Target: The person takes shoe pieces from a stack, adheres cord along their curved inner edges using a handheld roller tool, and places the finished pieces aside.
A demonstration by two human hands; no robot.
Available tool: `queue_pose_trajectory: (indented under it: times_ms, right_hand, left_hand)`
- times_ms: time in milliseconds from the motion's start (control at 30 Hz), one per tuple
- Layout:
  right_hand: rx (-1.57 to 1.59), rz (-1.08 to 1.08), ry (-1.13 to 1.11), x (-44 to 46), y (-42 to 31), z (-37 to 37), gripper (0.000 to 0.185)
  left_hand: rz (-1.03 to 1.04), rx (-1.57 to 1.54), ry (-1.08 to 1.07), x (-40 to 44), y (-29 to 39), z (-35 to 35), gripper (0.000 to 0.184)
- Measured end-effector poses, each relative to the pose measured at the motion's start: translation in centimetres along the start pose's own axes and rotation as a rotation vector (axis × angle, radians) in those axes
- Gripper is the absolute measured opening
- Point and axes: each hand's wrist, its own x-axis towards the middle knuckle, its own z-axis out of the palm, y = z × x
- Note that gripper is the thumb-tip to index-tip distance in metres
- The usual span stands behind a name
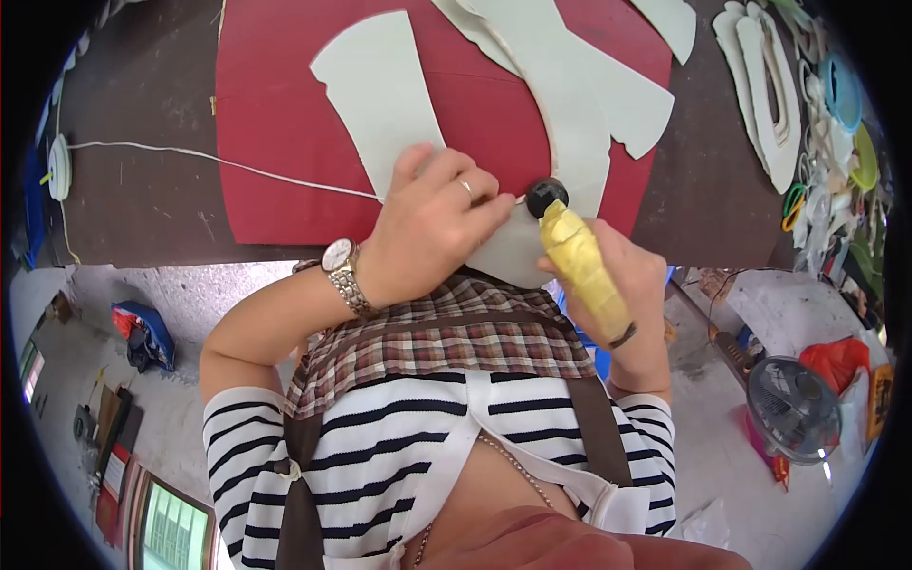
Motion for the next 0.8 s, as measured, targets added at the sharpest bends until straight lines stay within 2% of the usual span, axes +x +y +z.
queue_pose_trajectory:
  times_ms: [100, 133, 200, 267, 333, 433, 533, 600, 667, 700, 733, 800]
  right_hand:
    - [0.217, 0.079, 0.081, 0.0, -0.1, -0.1, 0.038]
    - [0.133, 0.029, 0.051, 0.2, 0.0, 0.1, 0.037]
    - [-0.03, -0.057, -0.017, -0.1, 0.0, 0.6, 0.034]
    - [0.013, -0.03, -0.053, -0.2, 0.1, 0.4, 0.036]
    - [0.122, 0.007, -0.029, 0.0, -0.1, 0.0, 0.038]
    - [0.238, 0.048, 0.129, -0.8, -0.7, 0.5, 0.039]
    - [0.056, -0.022, -0.053, -0.3, 0.4, 0.5, 0.037]
    - [0.265, 0.064, 0.106, -0.3, 0.5, -0.3, 0.034]
    - [0.252, 0.111, 0.25, -0.7, 0.6, -0.3, 0.034]
    - [0.265, 0.156, 0.212, -0.4, -0.4, -0.5, 0.029]
    - [0.0, 0.067, 0.074, -0.1, 0.0, -0.5, 0.031]
    - [0.01, 0.023, 0.03, -0.3, 1.1, -0.8, 0.035]
  left_hand:
    - [0.117, 0.215, -0.01, -0.1, 1.0, 0.3, 0.028]
    - [0.146, 0.282, -0.037, -0.1, 1.3, 0.2, 0.03]
    - [0.074, 0.117, -0.06, -0.1, 0.4, -0.5, 0.028]
    - [-0.012, -0.042, -0.039, 0.2, -0.9, -1.0, 0.026]
    - [0.066, 0.026, -0.001, -0.2, -0.5, -0.3, 0.024]
    - [0.101, 0.113, 0.012, -0.5, 0.4, 0.1, 0.022]
    - [0.091, 0.062, 0.004, -0.4, 0.6, 0.4, 0.021]
    - [0.054, 0.077, 0.025, 0.4, 1.9, 1.7, 0.021]
    - [-0.001, 0.059, 0.014, 0.6, 2.7, 2.2, 0.021]
    - [-0.027, 0.038, -0.002, 1.1, 2.7, 2.0, 0.021]
    - [-0.051, 0.022, -0.016, 1.7, 2.6, 1.7, 0.021]
    - [-0.02, -0.188, -0.023, 1.9, 0.5, 0.3, 0.021]
